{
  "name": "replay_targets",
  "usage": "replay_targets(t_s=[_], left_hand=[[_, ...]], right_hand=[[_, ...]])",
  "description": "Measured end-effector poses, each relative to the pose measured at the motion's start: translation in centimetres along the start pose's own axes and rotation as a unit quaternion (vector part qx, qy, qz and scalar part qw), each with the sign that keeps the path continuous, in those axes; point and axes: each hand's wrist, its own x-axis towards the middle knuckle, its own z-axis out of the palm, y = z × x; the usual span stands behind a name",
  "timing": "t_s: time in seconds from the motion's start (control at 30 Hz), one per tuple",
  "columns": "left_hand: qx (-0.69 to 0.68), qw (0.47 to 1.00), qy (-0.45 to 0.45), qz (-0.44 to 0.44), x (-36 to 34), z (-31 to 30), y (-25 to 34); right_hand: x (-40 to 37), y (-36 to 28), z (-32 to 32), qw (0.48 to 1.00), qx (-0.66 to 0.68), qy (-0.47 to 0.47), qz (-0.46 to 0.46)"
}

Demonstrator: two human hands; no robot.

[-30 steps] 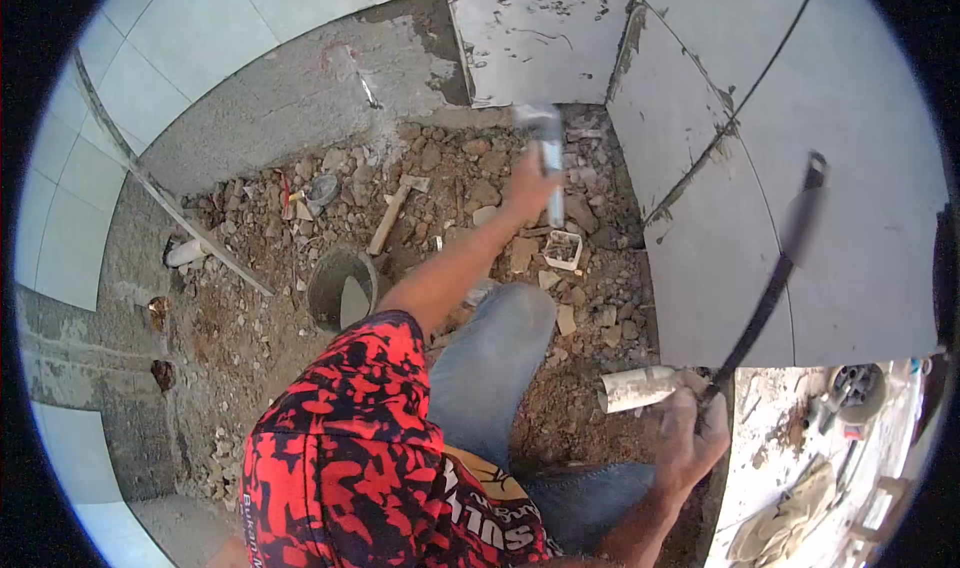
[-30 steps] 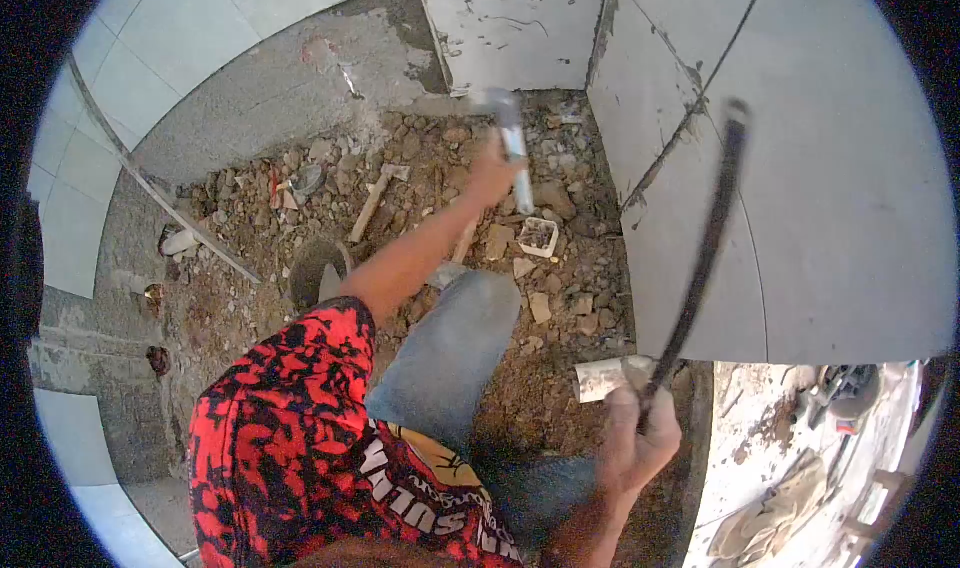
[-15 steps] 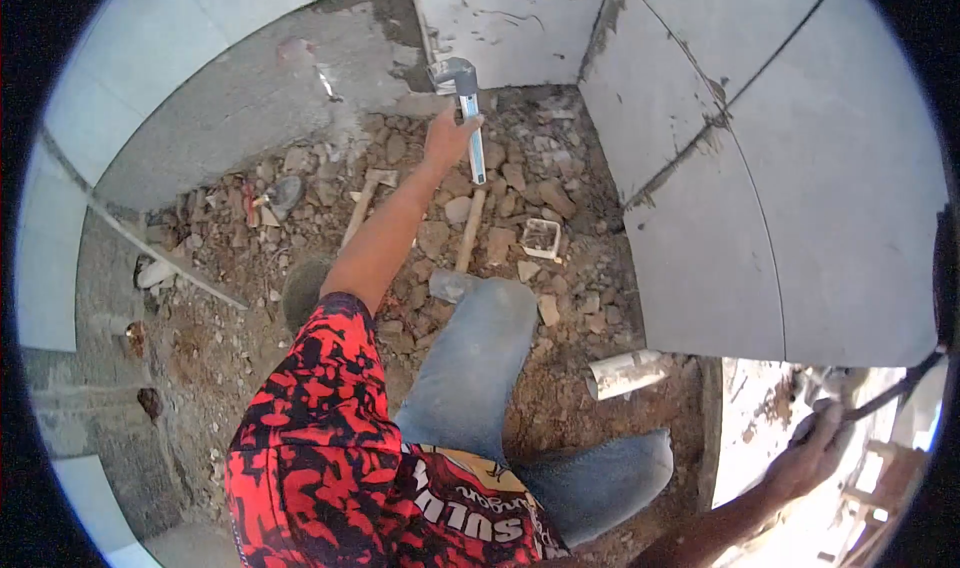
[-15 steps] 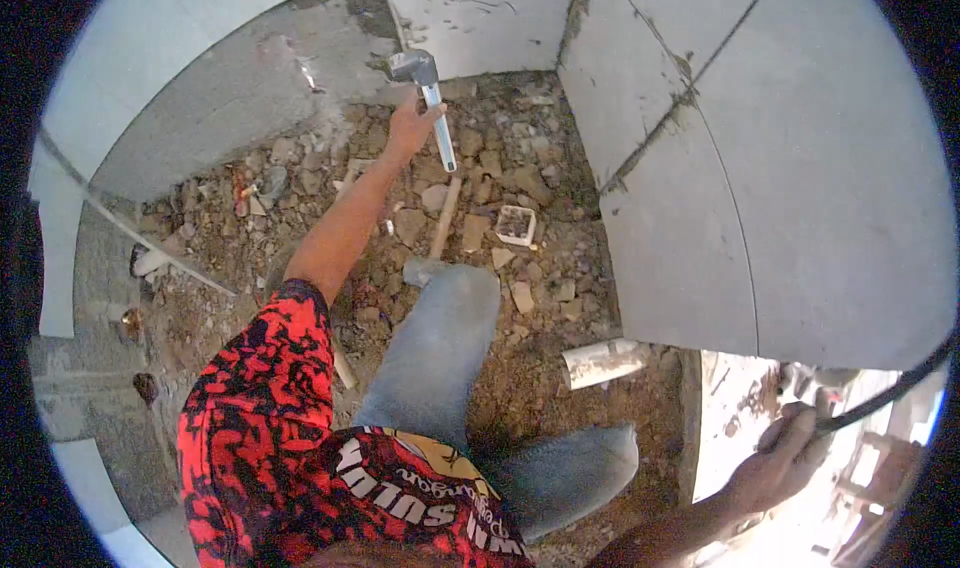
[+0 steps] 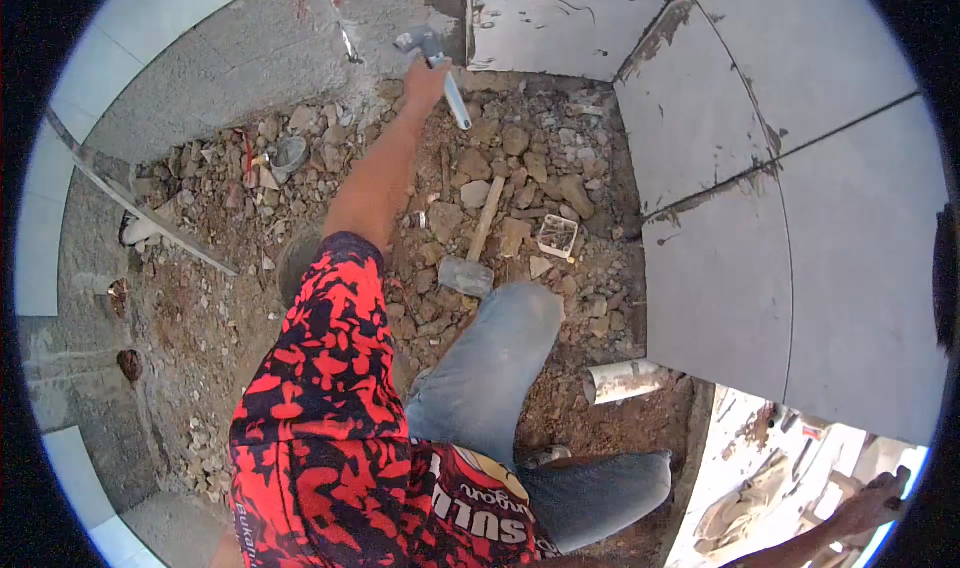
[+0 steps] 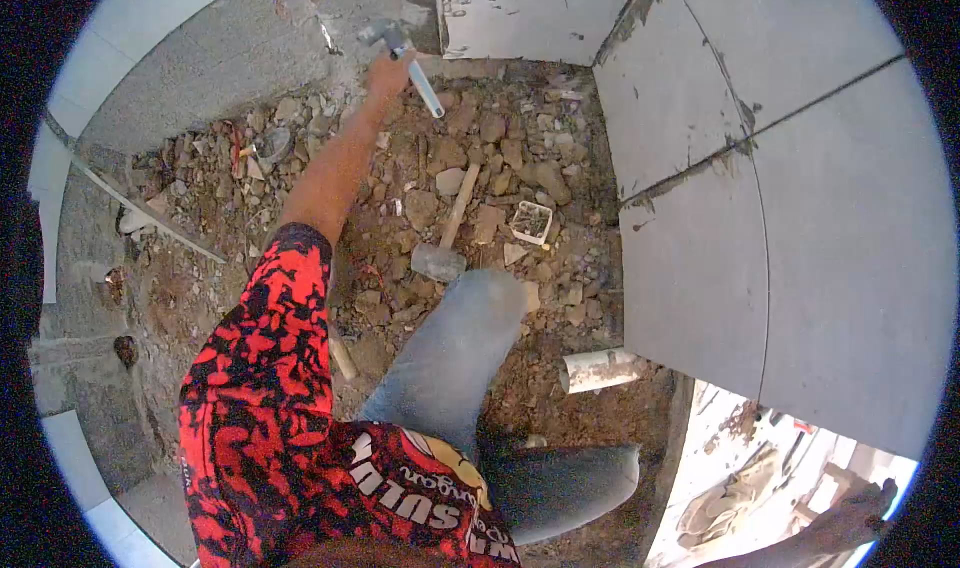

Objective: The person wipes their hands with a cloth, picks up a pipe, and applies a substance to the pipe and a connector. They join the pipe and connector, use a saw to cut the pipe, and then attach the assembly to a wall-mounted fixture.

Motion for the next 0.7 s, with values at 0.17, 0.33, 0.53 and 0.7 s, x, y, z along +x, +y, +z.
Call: replay_targets(t_s=[0.17, 0.33, 0.53, 0.7], left_hand=[[-0.069, 0.989, 0.104, 0.077, 3.4, -0.6, -0.3], [0.106, 0.945, 0.124, 0.285, 11.9, 3.2, -2.0], [0.022, 0.987, 0.064, 0.145, 10.4, -1.3, 4.0], [0.074, 0.982, 0.098, 0.143, 12.2, -0.1, 4.1]], right_hand=[[0.2, -1.5, 0.9, 0.989, -0.005, -0.038, 0.144], [-0.2, -2.9, 2.3, 0.990, -0.043, -0.002, 0.131], [1.1, -2.8, 2.6, 0.846, 0.477, 0.046, 0.235], [0.8, -4.0, 2.5, 0.861, 0.430, 0.025, 0.268]])
